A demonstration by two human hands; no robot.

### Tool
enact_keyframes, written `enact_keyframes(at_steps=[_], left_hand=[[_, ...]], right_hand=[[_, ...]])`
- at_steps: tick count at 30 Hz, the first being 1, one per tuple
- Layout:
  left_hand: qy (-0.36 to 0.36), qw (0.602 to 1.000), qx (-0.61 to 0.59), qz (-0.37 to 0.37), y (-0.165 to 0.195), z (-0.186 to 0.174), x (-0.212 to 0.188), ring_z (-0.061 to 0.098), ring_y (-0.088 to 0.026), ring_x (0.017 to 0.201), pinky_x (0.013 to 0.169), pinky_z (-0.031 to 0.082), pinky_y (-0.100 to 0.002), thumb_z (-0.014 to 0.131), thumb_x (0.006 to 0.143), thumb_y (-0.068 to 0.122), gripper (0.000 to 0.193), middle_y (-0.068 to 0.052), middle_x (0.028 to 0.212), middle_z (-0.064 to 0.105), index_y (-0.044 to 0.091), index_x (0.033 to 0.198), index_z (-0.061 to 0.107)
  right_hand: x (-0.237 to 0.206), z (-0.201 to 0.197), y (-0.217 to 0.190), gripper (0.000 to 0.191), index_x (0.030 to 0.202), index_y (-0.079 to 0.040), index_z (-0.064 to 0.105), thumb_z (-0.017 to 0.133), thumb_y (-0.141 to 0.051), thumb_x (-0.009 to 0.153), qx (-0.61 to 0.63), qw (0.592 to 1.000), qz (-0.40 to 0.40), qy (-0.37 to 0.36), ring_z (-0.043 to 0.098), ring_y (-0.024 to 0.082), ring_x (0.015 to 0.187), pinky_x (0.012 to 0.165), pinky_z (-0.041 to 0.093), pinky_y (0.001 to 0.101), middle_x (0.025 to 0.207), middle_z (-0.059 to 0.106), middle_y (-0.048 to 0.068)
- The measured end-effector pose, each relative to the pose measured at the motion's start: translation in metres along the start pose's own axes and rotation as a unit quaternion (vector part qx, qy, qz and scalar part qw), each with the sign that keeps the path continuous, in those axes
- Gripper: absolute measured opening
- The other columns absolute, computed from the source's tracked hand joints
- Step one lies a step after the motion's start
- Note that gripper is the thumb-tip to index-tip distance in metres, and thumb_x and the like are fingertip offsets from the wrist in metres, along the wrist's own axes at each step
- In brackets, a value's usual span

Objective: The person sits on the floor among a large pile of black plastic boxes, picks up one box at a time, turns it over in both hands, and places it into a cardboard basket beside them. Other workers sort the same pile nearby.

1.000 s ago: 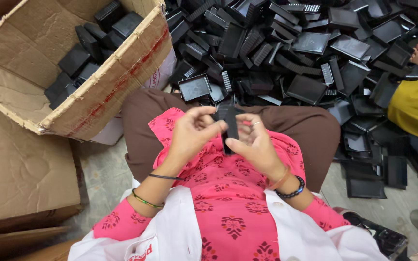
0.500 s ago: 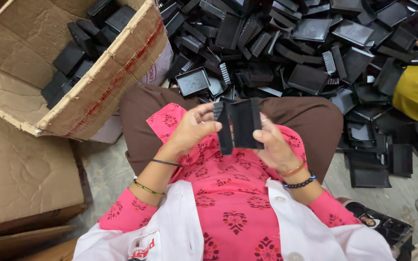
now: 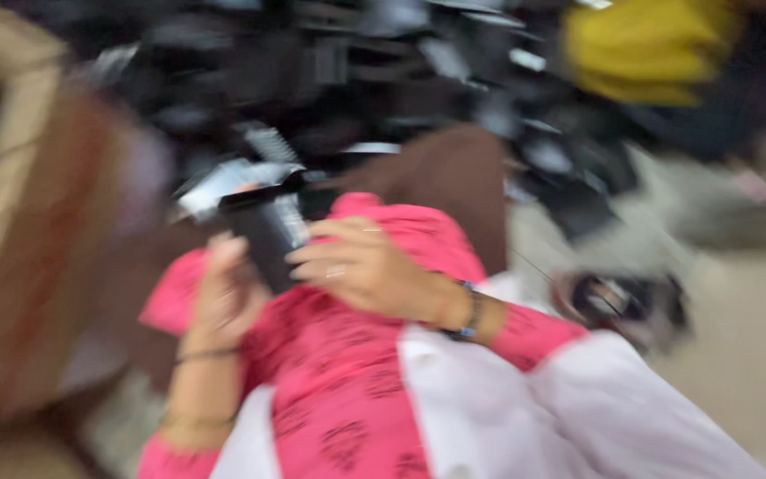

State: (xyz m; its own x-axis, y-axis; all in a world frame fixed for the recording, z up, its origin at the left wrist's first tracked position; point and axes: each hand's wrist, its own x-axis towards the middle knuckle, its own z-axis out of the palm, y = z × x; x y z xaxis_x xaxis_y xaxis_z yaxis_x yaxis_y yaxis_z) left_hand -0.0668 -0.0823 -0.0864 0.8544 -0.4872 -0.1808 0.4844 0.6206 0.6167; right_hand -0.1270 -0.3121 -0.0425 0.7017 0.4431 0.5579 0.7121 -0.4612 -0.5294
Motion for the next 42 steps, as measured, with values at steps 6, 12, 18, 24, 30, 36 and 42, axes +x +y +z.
enact_keyframes(at_steps=[6, 12, 18, 24, 30, 36, 42], left_hand=[[-0.024, 0.985, 0.15, -0.078, -0.002, -0.004, 0.019, 0.056, -0.034, 0.132, 0.114, 0.044, -0.049, 0.058, 0.106, 0.039, 0.058, -0.019, 0.146, 0.055, 0.007, 0.153, 0.045], [0.09, 0.954, 0.267, -0.106, 0.005, -0.057, 0.032, 0.058, -0.035, 0.131, 0.113, 0.045, -0.051, 0.053, 0.11, 0.025, 0.045, -0.022, 0.142, 0.057, -0.001, 0.146, 0.047], [0.086, 0.967, 0.237, -0.035, 0.02, -0.154, 0.031, 0.062, -0.037, 0.128, 0.115, 0.048, -0.057, 0.052, 0.121, 0.012, 0.02, -0.024, 0.135, 0.061, -0.002, 0.134, 0.051], [0.087, 0.968, 0.234, -0.022, 0.021, -0.178, 0.023, 0.063, -0.036, 0.128, 0.115, 0.05, -0.056, 0.049, 0.122, 0.006, 0.013, -0.023, 0.134, 0.063, -0.002, 0.131, 0.053], [0.119, 0.943, 0.309, -0.024, 0.022, -0.151, 0.025, 0.063, -0.035, 0.127, 0.111, 0.051, -0.053, 0.052, 0.119, 0.007, 0.016, -0.022, 0.135, 0.063, -0.002, 0.131, 0.052], [0.111, 0.934, 0.339, -0.007, 0.011, -0.155, 0.023, 0.065, -0.038, 0.129, 0.113, 0.052, -0.054, 0.053, 0.116, 0.003, 0.018, -0.025, 0.131, 0.064, -0.006, 0.131, 0.053], [0.146, 0.922, 0.357, -0.02, 0.011, -0.167, 0.028, 0.065, -0.03, 0.129, 0.111, 0.053, -0.045, 0.054, 0.118, 0.009, 0.019, -0.017, 0.133, 0.065, 0.0, 0.135, 0.053]], right_hand=[[-0.063, -0.078, 0.031, 0.015, 0.102, -0.008, 0.074, 0.064, -0.014, 0.093, -0.198, 0.962, 0.182, -0.044, 0.07, 0.027, 0.104, 0.088, 0.055, 0.0403, 0.119, 0.074, 0.007], [-0.207, -0.279, 0.024, 0.025, 0.105, -0.005, 0.077, 0.077, -0.021, 0.086, -0.314, 0.815, 0.483, -0.059, 0.071, 0.032, 0.078, 0.071, 0.055, 0.0422, 0.091, 0.073, 0.016], [-0.373, -0.313, 0.027, 0.02, 0.103, -0.008, 0.078, 0.071, -0.017, 0.087, -0.205, 0.503, 0.826, -0.15, 0.076, 0.037, 0.078, 0.072, 0.064, 0.0492, 0.098, 0.079, 0.014], [-0.474, -0.253, 0.033, 0.038, 0.11, -0.01, 0.078, 0.076, -0.037, 0.084, -0.268, 0.588, 0.757, -0.098, 0.071, 0.04, 0.097, 0.091, 0.055, 0.0448, 0.103, 0.075, 0.02], [-0.458, -0.223, 0.066, 0.061, 0.104, -0.001, 0.076, 0.079, -0.057, 0.079, -0.257, 0.522, 0.813, -0.019, 0.071, 0.041, 0.097, 0.088, 0.055, 0.0448, 0.1, 0.074, 0.026], [-0.442, -0.23, 0.085, 0.044, 0.094, -0.004, 0.077, 0.086, -0.038, 0.068, -0.274, 0.534, 0.799, -0.031, 0.073, 0.038, 0.085, 0.081, 0.058, 0.0427, 0.092, 0.074, 0.024], [-0.429, -0.223, 0.1, 0.04, 0.078, -0.002, 0.074, 0.088, -0.039, 0.074, -0.328, 0.556, 0.762, 0.039, 0.07, 0.04, 0.077, 0.076, 0.056, 0.0473, 0.083, 0.071, 0.023]])
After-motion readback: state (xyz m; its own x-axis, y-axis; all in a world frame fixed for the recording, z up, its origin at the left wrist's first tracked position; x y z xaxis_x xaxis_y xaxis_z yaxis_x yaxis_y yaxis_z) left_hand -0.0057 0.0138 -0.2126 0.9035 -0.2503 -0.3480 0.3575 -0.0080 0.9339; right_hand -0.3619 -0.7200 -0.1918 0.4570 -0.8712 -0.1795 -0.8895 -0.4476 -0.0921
